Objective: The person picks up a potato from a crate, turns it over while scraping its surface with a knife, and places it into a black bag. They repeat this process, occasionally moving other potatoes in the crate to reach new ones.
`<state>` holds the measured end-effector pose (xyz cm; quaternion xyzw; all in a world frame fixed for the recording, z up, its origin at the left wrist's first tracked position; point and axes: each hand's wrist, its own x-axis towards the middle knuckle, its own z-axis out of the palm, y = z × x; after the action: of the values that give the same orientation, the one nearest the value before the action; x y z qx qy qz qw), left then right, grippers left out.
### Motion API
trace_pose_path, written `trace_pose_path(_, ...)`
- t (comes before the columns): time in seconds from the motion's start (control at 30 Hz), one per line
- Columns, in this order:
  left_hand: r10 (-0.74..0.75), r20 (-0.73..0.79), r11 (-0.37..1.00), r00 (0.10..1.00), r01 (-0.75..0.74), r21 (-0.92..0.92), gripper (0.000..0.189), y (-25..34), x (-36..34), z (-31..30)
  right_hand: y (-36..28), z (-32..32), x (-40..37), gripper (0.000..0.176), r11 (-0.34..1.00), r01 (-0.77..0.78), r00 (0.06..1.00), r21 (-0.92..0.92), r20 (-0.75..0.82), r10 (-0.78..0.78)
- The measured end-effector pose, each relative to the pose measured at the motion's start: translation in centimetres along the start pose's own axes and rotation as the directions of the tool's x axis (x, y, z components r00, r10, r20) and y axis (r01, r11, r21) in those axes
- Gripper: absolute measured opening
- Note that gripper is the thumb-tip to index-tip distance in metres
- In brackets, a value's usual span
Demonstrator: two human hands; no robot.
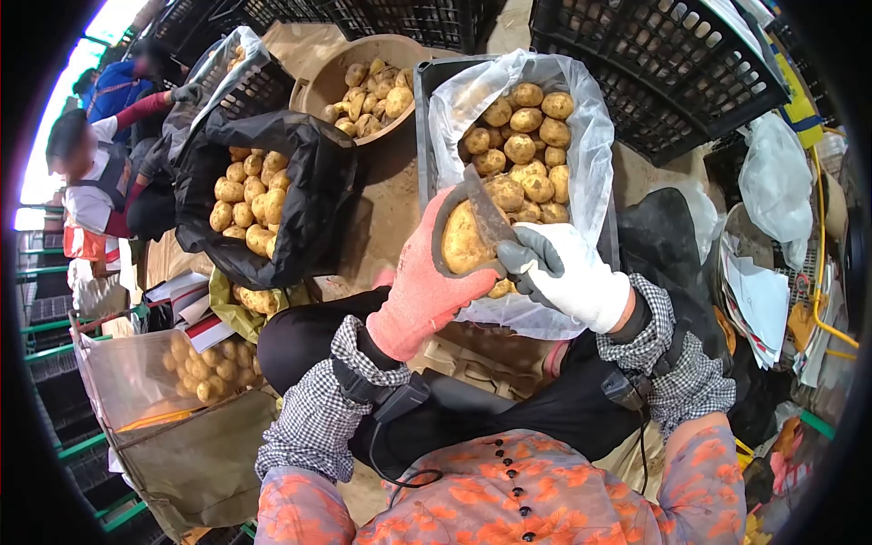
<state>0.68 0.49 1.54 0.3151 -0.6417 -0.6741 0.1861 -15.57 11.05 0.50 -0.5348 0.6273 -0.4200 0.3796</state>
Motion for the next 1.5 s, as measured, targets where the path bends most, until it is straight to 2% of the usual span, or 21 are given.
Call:
trace_pose_path(0.07, -0.029, 0.017, 0.998, 0.999, 0.028, 0.054, 0.079, 0.0, -0.1, -0.1, 0.6, 0.4, -0.2, 0.022, 0.994, 0.059, 0.998, -0.089, 0.025, -0.057)
trace_pose_path(0.13, 0.031, -0.005, 0.999, 0.999, -0.031, 0.022, 0.079, -0.3, -0.1, 0.0, 0.9, 1.3, -0.4, 0.03, 0.981, 0.17, 0.973, 0.091, -0.176, -0.152)
trace_pose_path(0.17, 0.034, -0.002, 0.999, 0.999, -0.034, 0.023, 0.079, -0.3, 0.2, 0.2, 0.6, 1.4, -0.7, 0.03, 0.981, 0.171, 0.972, 0.09, -0.18, -0.153)
trace_pose_path(0.2, 0.148, -0.047, 0.988, 0.988, -0.15, -0.025, 0.079, -0.3, 0.4, 0.6, -1.1, 1.3, -0.6, 0.034, 0.931, -0.052, 0.985, 0.361, -0.136, 0.108)
trace_pose_path(0.23, 0.258, -0.102, 0.962, 0.961, -0.265, -0.067, 0.078, -0.4, 0.4, 1.0, -2.3, 1.3, -0.4, 0.039, 0.764, -0.266, 0.939, 0.588, -0.019, 0.342)
trace_pose_path(0.37, 0.203, -0.131, 0.971, 0.97, -0.217, -0.104, 0.079, -0.2, 0.1, 1.1, -2.7, 1.2, 0.1, 0.041, 0.766, -0.271, 0.941, 0.583, -0.007, 0.338)
trace_pose_path(0.47, 0.227, -0.069, 0.974, 0.972, -0.227, 0.011, 0.081, -0.4, 0.2, 0.2, -1.3, 0.6, -0.1, 0.039, 0.839, -0.283, 0.957, 0.466, 0.079, 0.279)
trace_pose_path(0.53, 0.126, 0.051, 0.986, 0.991, -0.13, 0.107, 0.082, -0.7, 0.3, -0.4, 0.0, 0.8, -0.3, 0.037, 0.918, -0.29, 0.956, 0.271, 0.114, 0.269)
trace_pose_path(0.57, 0.123, 0.051, 0.986, 0.991, -0.128, 0.106, 0.082, -0.7, 0.1, -0.1, 0.1, 1.1, -0.6, 0.037, 0.917, -0.293, 0.956, 0.271, 0.115, 0.271)
trace_pose_path(0.63, 0.157, -0.006, 0.98, 0.988, -0.156, -0.119, 0.081, -0.1, 0.0, 0.7, -0.4, 1.9, -1.0, 0.035, 0.708, -0.23, 0.96, 0.668, 0.037, 0.277)
trace_pose_path(0.67, 0.161, -0.007, 0.98, 0.987, -0.161, -0.119, 0.081, -0.1, 0.1, 0.9, -0.8, 1.9, -0.8, 0.035, 0.711, -0.227, 0.961, 0.666, 0.035, 0.273)
trace_pose_path(0.73, 0.198, -0.061, 0.966, 0.978, -0.205, -0.16, 0.081, -0.3, 0.3, 1.0, -1.9, 1.6, -0.4, 0.034, 0.561, -0.256, 0.932, 0.787, 0.048, 0.359)
trace_pose_path(0.87, 0.216, -0.066, 0.976, 0.974, -0.217, 0.003, 0.081, -0.3, 0.2, 0.6, -1.8, 1.6, 0.1, 0.034, 0.616, -0.299, 0.916, 0.729, 0.038, 0.4)
trace_pose_path(0.93, 0.327, -0.08, 0.941, 0.942, -0.316, 0.121, 0.077, -0.3, 0.1, 0.6, -1.8, 1.8, -0.1, 0.034, 0.62, -0.287, 0.919, 0.73, 0.027, 0.393)
trace_pose_path(1.0, 0.312, -0.087, 0.946, 0.946, -0.301, 0.123, 0.076, -0.5, 0.0, 0.7, -1.7, 1.7, -0.1, 0.034, 0.624, -0.28, 0.921, 0.729, 0.021, 0.389)
trace_pose_path(1.17, 0.282, -0.023, 0.941, 0.959, -0.272, 0.202, 0.075, -1.1, 0.2, 0.3, -1.3, 0.9, -0.1, 0.032, 0.8, -0.359, 0.926, 0.481, 0.074, 0.371)
trace_pose_path(1.2, 0.266, -0.039, 0.959, 0.963, -0.26, 0.113, 0.074, -1.2, 0.3, 0.4, -1.6, 1.0, -0.3, 0.032, 0.798, -0.359, 0.925, 0.485, 0.07, 0.374)
trace_pose_path(1.27, 0.25, -0.049, 0.968, 0.967, -0.25, 0.023, 0.073, -1.0, 0.4, 0.6, -2.3, 1.3, -0.3, 0.03, 0.537, -0.298, 0.916, 0.789, 0.078, 0.394)
trace_pose_path(1.33, 0.177, -0.098, 0.949, 0.979, -0.196, -0.246, 0.07, -0.4, 0.6, 0.7, -1.3, 0.8, -0.1, 0.032, 0.558, -0.235, 0.955, 0.796, 0.083, 0.284)
trace_pose_path(1.43, 0.098, -0.144, 0.943, 0.985, -0.138, -0.302, 0.058, 0.1, 0.5, 0.6, -1.7, 0.4, 0.3, 0.047, 0.696, -0.22, 0.97, 0.683, 0.076, 0.232)
trace_pose_path(1.5, -0.007, -0.193, 0.944, 0.981, -0.057, -0.324, 0.04, 0.3, 0.6, 0.7, -1.7, 0.7, 0.3, 0.047, 0.668, -0.244, 0.964, 0.703, 0.1, 0.247)
